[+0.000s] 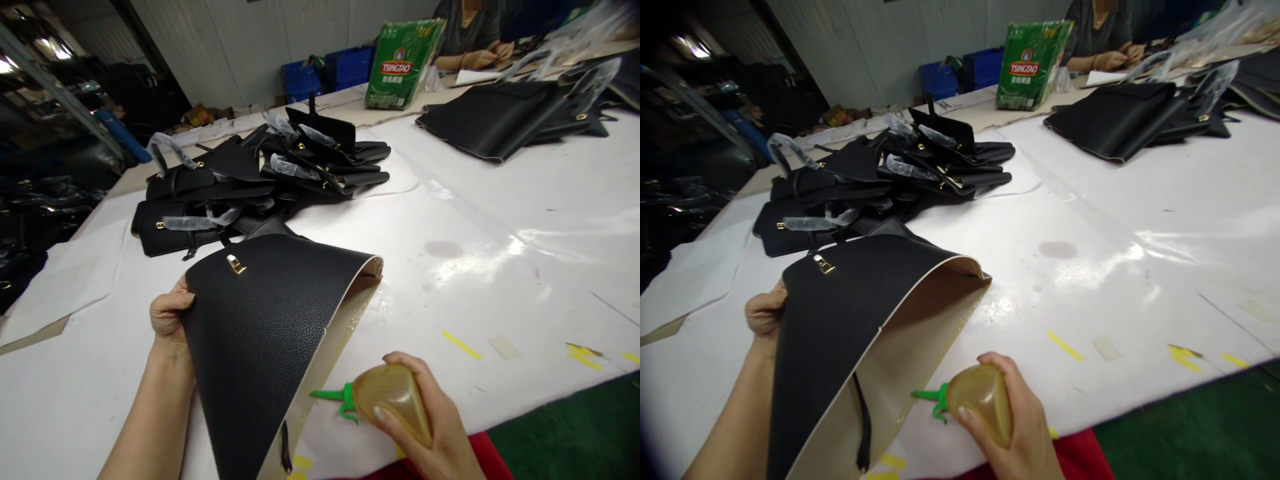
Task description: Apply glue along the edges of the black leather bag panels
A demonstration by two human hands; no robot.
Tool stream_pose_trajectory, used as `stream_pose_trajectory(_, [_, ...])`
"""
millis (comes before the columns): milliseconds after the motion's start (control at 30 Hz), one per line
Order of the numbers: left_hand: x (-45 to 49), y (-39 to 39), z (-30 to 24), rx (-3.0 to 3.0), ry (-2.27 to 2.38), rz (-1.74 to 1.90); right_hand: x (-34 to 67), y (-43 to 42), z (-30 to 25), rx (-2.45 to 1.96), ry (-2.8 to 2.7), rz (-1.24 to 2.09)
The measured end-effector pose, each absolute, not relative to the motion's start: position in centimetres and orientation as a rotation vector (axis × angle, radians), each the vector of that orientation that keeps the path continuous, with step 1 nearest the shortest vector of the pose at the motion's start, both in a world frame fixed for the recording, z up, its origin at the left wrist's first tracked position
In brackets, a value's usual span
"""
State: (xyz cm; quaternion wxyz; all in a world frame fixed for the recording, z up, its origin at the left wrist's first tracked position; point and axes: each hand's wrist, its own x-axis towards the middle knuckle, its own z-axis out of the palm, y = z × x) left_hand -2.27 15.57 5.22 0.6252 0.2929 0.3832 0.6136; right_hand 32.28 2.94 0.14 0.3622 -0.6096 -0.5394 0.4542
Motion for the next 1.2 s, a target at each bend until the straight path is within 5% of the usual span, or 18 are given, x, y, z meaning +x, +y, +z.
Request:
stream_pose_trajectory(133, [-2.1,15.5,5.3,0.648,0.860,1.412,31.9,2.9,0.1,-1.478,-1.357,1.316])
stream_pose_trajectory(333, [-1.8,15.9,5.2,0.634,0.805,1.422,34.8,4.8,-0.3,-1.783,-1.319,0.949])
stream_pose_trajectory(533, [-1.6,16.0,5.2,0.610,0.825,1.429,33.4,4.2,-0.3,-1.539,-1.397,1.329])
stream_pose_trajectory(700, [-1.7,15.9,5.2,0.591,0.880,1.429,34.2,4.6,0.0,-1.787,-1.318,0.981])
stream_pose_trajectory(867, [-1.5,15.9,5.4,0.579,0.921,1.430,33.5,4.1,0.1,-1.574,-1.370,1.324])
stream_pose_trajectory(1100, [-1.6,15.8,5.6,0.569,0.982,1.404,37.0,7.3,-0.1,-1.815,-1.212,0.856])
stream_pose_trajectory(1200, [-1.4,15.9,5.5,0.556,1.032,1.386,37.4,7.6,0.0,-1.745,-1.304,0.973])
